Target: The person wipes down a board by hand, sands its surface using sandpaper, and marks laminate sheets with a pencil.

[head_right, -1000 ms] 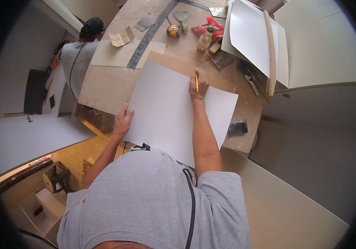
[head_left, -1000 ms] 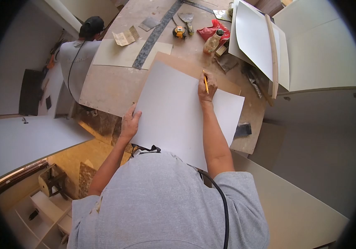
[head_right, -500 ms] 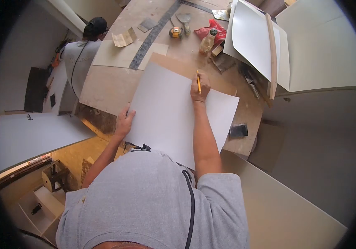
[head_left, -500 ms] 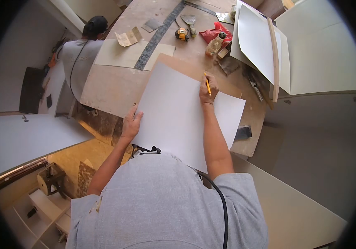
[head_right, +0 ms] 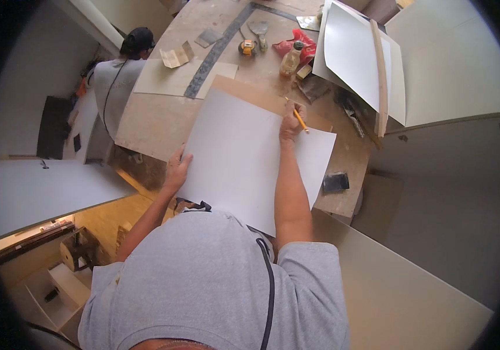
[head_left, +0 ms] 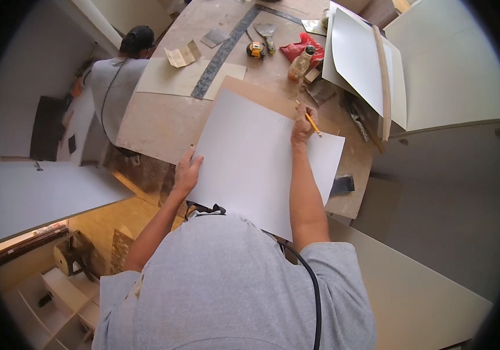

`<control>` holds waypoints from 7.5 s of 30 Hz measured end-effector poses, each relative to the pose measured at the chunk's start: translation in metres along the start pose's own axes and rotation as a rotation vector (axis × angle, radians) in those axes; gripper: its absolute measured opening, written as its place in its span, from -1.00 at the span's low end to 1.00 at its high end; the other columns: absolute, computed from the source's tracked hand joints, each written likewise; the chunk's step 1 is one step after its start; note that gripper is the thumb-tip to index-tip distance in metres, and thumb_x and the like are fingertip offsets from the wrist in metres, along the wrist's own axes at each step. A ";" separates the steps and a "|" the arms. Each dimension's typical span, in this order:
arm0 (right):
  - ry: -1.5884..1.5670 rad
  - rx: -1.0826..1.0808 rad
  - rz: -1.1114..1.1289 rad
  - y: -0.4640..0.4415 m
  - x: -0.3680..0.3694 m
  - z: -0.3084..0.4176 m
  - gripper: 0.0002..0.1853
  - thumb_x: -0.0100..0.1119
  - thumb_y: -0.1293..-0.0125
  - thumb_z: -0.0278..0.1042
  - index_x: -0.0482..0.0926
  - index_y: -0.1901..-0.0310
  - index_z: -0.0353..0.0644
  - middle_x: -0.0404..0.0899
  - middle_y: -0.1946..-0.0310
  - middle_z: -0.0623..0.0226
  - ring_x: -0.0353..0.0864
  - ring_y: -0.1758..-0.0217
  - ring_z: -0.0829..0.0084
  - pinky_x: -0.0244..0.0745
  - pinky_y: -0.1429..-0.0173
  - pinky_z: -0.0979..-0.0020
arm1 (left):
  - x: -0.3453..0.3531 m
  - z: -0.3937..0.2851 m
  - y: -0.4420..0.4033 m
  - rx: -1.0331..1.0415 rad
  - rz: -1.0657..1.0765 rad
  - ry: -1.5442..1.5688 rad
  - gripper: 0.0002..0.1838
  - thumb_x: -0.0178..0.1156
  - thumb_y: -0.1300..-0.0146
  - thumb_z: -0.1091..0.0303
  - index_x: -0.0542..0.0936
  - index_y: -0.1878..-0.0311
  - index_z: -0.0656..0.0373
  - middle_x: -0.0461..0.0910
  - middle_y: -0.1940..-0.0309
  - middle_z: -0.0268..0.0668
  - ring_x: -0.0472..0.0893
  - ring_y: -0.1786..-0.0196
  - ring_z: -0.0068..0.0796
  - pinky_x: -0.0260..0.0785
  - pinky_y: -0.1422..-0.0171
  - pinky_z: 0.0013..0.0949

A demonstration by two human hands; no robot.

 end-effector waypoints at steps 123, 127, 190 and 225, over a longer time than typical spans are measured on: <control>0.635 -0.379 0.028 0.029 0.028 0.016 -0.85 0.37 -0.36 -0.33 0.75 0.14 -0.21 0.76 0.25 0.12 0.68 0.14 0.03 0.57 -0.04 0.08 | -0.007 -0.006 0.006 -0.035 -0.005 0.123 -0.59 0.22 -0.49 0.18 0.63 -0.28 0.19 0.75 -0.07 0.03 0.73 -0.14 0.04 0.51 -0.26 -0.10; 0.603 -0.389 0.032 0.029 0.026 0.015 -0.87 0.36 -0.34 -0.36 0.74 0.18 -0.22 0.74 0.28 0.09 0.67 0.17 0.02 0.57 -0.01 0.06 | -0.003 0.005 0.005 -0.052 -0.011 0.092 -0.61 0.21 -0.52 0.27 0.63 -0.30 0.22 0.77 -0.03 -0.13 0.70 -0.07 -0.39 0.50 -0.25 -0.27; 0.496 -0.236 -0.123 0.030 0.008 0.011 -0.85 0.34 -0.37 -0.36 0.69 0.17 -0.27 0.74 0.30 0.21 0.66 0.30 0.34 0.58 0.13 0.27 | -0.005 0.000 0.003 -0.050 -0.006 0.095 -0.60 0.21 -0.50 0.22 0.62 -0.29 0.20 0.75 -0.05 0.02 0.74 -0.10 -0.03 0.53 -0.22 -0.14; 0.663 -0.451 0.136 0.105 0.002 0.037 -0.88 0.26 -0.40 -0.49 0.67 0.09 -0.30 0.66 0.23 0.06 0.63 0.09 0.00 0.57 -0.08 0.04 | 0.003 0.016 0.000 -0.005 -0.006 0.242 -0.56 0.23 -0.49 0.15 0.64 -0.28 0.23 0.76 -0.06 0.01 0.74 -0.12 -0.07 0.52 -0.25 -0.17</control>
Point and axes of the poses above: each hand's wrist, its own y-axis away from the middle knuckle, its own x-axis out of the palm, z = x × y, the point moved 5 cm from there along -y, towards the middle knuckle
